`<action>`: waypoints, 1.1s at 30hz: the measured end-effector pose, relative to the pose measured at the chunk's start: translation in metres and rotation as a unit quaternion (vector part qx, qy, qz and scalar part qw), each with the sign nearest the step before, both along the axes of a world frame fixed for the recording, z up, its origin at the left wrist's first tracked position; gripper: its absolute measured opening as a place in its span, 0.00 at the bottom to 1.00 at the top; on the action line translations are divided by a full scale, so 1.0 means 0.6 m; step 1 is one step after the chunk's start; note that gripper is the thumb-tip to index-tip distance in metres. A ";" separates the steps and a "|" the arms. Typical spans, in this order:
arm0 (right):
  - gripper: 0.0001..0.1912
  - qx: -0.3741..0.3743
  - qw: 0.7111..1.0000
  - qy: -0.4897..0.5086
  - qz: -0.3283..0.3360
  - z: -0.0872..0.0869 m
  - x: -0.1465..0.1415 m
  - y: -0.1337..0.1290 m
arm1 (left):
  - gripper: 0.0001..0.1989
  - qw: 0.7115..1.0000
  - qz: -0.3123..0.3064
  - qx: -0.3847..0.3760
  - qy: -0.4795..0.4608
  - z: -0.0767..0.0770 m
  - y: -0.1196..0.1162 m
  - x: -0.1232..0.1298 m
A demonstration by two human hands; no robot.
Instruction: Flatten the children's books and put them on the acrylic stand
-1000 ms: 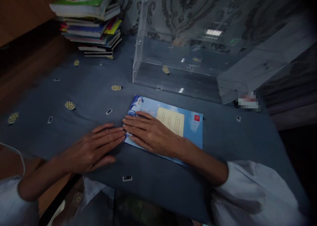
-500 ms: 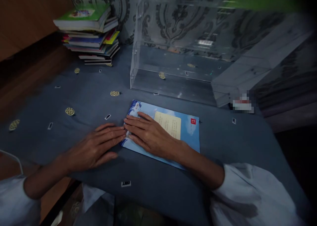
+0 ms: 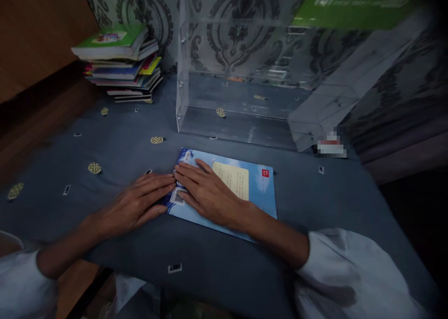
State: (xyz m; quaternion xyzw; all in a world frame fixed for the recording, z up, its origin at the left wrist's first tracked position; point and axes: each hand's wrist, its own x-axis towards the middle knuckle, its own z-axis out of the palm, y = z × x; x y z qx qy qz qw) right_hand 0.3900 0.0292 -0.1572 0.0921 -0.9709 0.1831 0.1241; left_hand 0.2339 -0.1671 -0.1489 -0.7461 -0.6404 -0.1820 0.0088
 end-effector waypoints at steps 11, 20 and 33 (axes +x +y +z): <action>0.24 0.024 0.997 -0.017 -0.067 0.008 0.001 -0.002 | 0.22 0.999 0.032 -0.026 -0.025 -0.012 0.034 -0.023; 0.24 0.023 0.993 -0.010 -0.114 0.006 0.000 -0.004 | 0.23 0.997 0.043 -0.030 -0.048 0.000 0.082 -0.037; 0.23 -0.011 0.994 -0.019 -0.107 0.008 -0.003 0.001 | 0.28 0.996 0.077 -0.050 0.000 0.008 0.136 -0.035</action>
